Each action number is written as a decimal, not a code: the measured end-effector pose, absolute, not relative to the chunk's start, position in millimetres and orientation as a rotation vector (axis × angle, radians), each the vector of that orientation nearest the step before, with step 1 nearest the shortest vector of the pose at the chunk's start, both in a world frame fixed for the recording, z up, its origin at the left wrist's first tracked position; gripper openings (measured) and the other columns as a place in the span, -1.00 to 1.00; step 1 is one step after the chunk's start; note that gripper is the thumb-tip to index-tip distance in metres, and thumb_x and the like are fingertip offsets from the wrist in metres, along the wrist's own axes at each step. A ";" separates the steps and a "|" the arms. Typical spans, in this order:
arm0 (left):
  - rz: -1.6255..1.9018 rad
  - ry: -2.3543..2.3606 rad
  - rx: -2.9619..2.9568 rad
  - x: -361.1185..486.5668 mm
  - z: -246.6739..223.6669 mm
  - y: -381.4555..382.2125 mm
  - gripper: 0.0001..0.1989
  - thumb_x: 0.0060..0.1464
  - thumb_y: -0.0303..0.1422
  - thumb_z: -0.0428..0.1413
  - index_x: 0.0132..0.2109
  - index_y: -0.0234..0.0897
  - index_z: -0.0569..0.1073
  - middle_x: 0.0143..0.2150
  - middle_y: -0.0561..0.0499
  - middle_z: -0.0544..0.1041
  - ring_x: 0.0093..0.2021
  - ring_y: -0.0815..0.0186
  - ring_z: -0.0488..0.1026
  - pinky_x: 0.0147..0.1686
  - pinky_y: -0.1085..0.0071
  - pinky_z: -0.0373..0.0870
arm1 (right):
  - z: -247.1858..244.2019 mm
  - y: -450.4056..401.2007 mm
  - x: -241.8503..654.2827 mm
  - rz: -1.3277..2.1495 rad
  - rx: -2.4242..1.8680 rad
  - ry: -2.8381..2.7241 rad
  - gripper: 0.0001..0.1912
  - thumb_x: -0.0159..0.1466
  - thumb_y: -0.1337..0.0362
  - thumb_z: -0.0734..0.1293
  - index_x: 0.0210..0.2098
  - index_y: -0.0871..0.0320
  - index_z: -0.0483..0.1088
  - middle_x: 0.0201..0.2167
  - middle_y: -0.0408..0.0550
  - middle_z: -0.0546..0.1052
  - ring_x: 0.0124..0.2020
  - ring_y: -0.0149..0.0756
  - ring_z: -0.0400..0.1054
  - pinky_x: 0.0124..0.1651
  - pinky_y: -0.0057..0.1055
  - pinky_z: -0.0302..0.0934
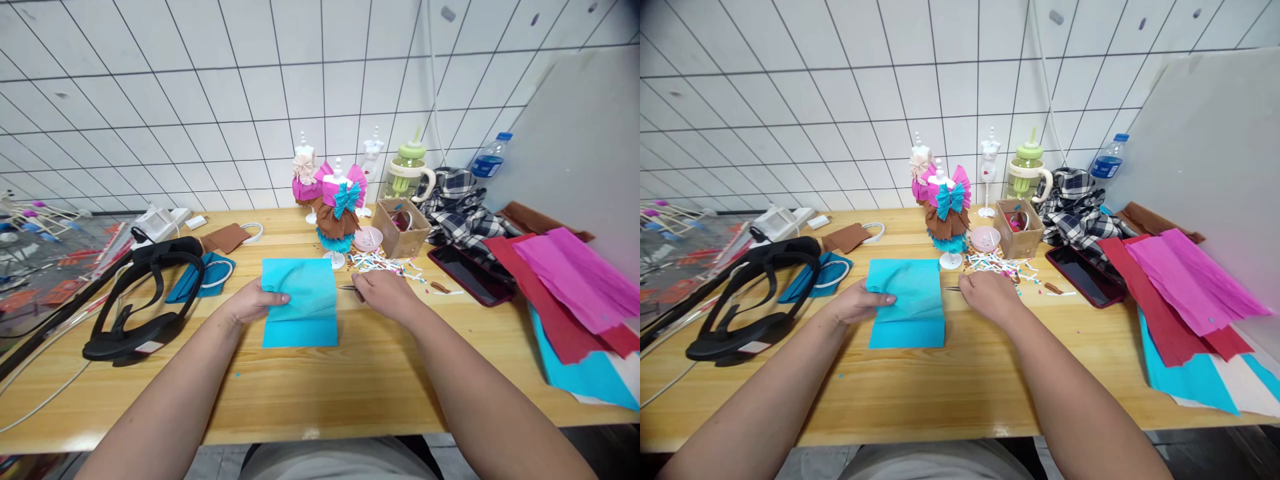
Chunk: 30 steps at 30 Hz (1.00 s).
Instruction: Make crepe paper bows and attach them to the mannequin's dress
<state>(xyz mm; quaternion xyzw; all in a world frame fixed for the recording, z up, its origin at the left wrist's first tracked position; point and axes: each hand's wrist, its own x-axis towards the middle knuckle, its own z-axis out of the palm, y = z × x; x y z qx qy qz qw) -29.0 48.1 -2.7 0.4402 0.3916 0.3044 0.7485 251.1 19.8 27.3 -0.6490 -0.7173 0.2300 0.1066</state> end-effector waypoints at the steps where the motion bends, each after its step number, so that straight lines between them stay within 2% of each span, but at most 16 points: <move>1: 0.662 0.849 0.967 -28.9 -2.9 47.8 -0.47 -0.29 -0.48 0.37 -0.05 -0.33 0.52 -0.10 -0.18 0.61 -0.01 -0.08 0.51 0.01 -0.02 0.42 | 29.2 18.1 250.0 0.678 -1.919 -2.127 -0.45 0.36 0.09 0.05 -0.60 0.13 0.43 -0.49 0.07 0.51 -0.43 -0.19 0.32 -0.35 -0.33 -0.02; 7: 0.645 0.836 0.980 -26.7 -3.7 46.2 -0.48 -0.27 -0.50 0.36 -0.05 -0.35 0.52 -0.07 -0.20 0.60 -0.01 -0.07 0.52 0.04 -0.02 0.38 | 35.8 11.5 246.7 0.678 -1.908 -2.234 -0.41 0.38 0.06 -0.03 -0.50 0.14 0.49 -0.43 0.08 0.54 -0.40 -0.20 0.36 -0.33 -0.35 0.02; 14: 0.648 0.851 0.971 -25.0 -3.4 46.6 -0.51 -0.30 -0.49 0.38 -0.11 -0.36 0.54 -0.07 -0.21 0.61 -0.02 -0.08 0.52 0.04 -0.02 0.38 | 45.8 8.1 247.5 0.684 -1.968 -2.307 -0.39 0.38 0.06 -0.10 -0.35 0.13 0.50 -0.24 0.04 0.57 -0.28 -0.21 0.41 -0.28 -0.38 0.08; 19: 0.654 0.868 0.984 -26.2 -4.9 47.5 -0.42 -0.29 -0.47 0.38 -0.01 -0.35 0.50 -0.06 -0.20 0.60 -0.01 -0.05 0.52 0.07 -0.02 0.36 | 49.8 6.4 246.1 0.613 -2.066 -2.283 -0.38 0.38 0.06 -0.11 -0.30 0.17 0.51 -0.20 0.11 0.57 -0.21 -0.14 0.43 -0.25 -0.35 0.13; 26: 0.629 0.902 1.067 -24.9 -3.3 46.2 -0.41 -0.25 -0.42 0.38 0.01 -0.35 0.48 -0.01 -0.22 0.58 0.02 -0.06 0.50 0.06 0.01 0.39 | 47.8 4.1 243.0 0.508 -2.097 -2.324 -0.37 0.38 0.07 -0.10 -0.26 0.16 0.52 -0.17 0.15 0.57 -0.12 -0.06 0.44 -0.15 -0.27 0.18; 30: 0.622 0.933 1.083 -23.6 -3.8 45.3 -0.39 -0.26 -0.38 0.39 0.02 -0.37 0.48 0.00 -0.24 0.57 0.02 -0.08 0.49 0.06 0.01 0.40 | 44.8 3.8 242.2 0.510 -2.072 -2.352 -0.37 0.38 0.08 -0.11 -0.28 0.14 0.53 -0.18 0.13 0.58 -0.14 -0.07 0.45 -0.17 -0.27 0.20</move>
